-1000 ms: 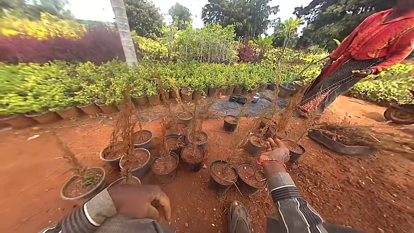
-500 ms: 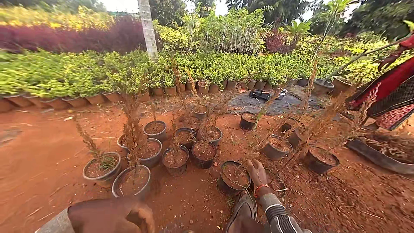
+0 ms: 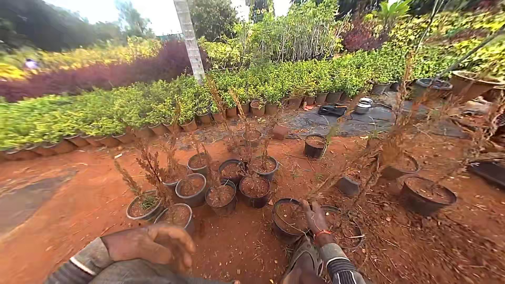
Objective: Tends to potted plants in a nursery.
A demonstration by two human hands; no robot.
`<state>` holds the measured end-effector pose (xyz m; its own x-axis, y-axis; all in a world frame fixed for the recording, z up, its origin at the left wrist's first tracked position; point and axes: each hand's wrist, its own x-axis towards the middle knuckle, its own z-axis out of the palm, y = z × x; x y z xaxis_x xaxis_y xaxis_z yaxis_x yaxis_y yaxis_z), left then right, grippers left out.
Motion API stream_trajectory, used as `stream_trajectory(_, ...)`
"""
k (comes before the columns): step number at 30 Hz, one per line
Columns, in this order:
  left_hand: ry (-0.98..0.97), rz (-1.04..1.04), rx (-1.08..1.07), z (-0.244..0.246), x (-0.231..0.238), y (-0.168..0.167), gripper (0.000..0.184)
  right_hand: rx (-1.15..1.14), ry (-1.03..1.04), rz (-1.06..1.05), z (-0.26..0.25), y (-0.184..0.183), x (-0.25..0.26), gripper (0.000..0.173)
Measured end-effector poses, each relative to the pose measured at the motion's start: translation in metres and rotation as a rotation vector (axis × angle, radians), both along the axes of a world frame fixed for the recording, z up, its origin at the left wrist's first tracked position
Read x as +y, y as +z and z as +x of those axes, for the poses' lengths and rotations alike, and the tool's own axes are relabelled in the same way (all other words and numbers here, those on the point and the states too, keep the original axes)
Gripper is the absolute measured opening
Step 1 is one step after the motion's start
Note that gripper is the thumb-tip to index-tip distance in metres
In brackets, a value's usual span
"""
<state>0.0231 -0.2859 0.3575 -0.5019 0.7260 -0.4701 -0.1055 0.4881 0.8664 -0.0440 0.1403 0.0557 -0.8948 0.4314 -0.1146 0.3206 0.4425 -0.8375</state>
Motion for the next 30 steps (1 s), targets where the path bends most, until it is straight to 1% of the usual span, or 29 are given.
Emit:
stream_trajectory(3,0.023,-0.129,0.039,0.004,0.015,0.008,0.034,0.066,0.033,-0.073,-0.002,-0.005,-0.002,0.045)
stream_trajectory(4,0.020,-0.130,0.042,0.002,0.016,0.006,0.034,0.088,0.058,-0.092,-0.002,-0.008,-0.002,0.047)
stream_trajectory(7,-0.144,0.041,-0.012,-0.021,0.002,-0.010,0.037,0.077,0.096,-0.124,0.001,-0.008,-0.004,0.058)
stream_trajectory(9,-0.023,-0.088,0.035,-0.005,0.020,0.002,0.032,0.048,0.052,-0.169,0.004,-0.008,-0.004,0.062)
stream_trajectory(10,0.008,-0.148,0.045,0.000,0.025,0.006,0.032,0.048,0.016,-0.209,0.006,-0.008,-0.005,0.064)
stream_trajectory(12,-0.030,-0.150,0.051,0.000,0.022,0.008,0.033,0.143,-0.057,-0.265,0.007,-0.008,-0.010,0.053)
stream_trajectory(13,-0.053,-0.120,0.053,0.000,0.017,0.006,0.034,0.205,-0.067,-0.275,0.008,-0.004,-0.012,0.046)
stream_trajectory(14,-0.067,-0.097,0.057,0.000,0.012,0.003,0.034,0.271,-0.069,-0.267,0.010,-0.001,-0.016,0.044)
stream_trajectory(16,-0.069,-0.078,0.062,0.002,0.003,-0.001,0.032,0.346,-0.043,-0.246,0.014,0.001,-0.020,0.052)
stream_trajectory(18,-0.058,-0.081,0.042,0.001,-0.005,-0.003,0.031,0.382,-0.039,-0.247,0.011,-0.004,-0.022,0.057)
stream_trajectory(20,-0.063,-0.054,-0.014,-0.010,-0.024,-0.016,0.033,0.344,-0.075,-0.247,0.009,0.000,-0.025,0.059)
stream_trajectory(21,-0.110,0.015,-0.075,-0.022,-0.045,-0.034,0.036,0.319,-0.094,-0.239,0.009,0.001,-0.026,0.060)
stream_trajectory(22,-0.199,0.118,-0.159,-0.039,-0.069,-0.057,0.042,0.294,-0.112,-0.233,0.009,0.002,-0.028,0.061)
stream_trajectory(23,-0.287,0.196,-0.189,-0.049,-0.086,-0.073,0.046,0.264,-0.126,-0.232,0.010,0.004,-0.029,0.061)
stream_trajectory(24,-0.332,0.240,-0.187,-0.053,-0.096,-0.083,0.048,0.224,-0.130,-0.226,0.011,0.007,-0.031,0.061)
stream_trajectory(26,-0.331,0.254,-0.169,-0.049,-0.110,-0.088,0.047,0.195,-0.148,-0.197,0.004,0.004,-0.036,0.063)
stream_trajectory(30,-0.299,0.291,-0.127,-0.040,-0.126,-0.092,0.045,0.188,-0.201,-0.075,-0.008,-0.009,-0.058,0.053)
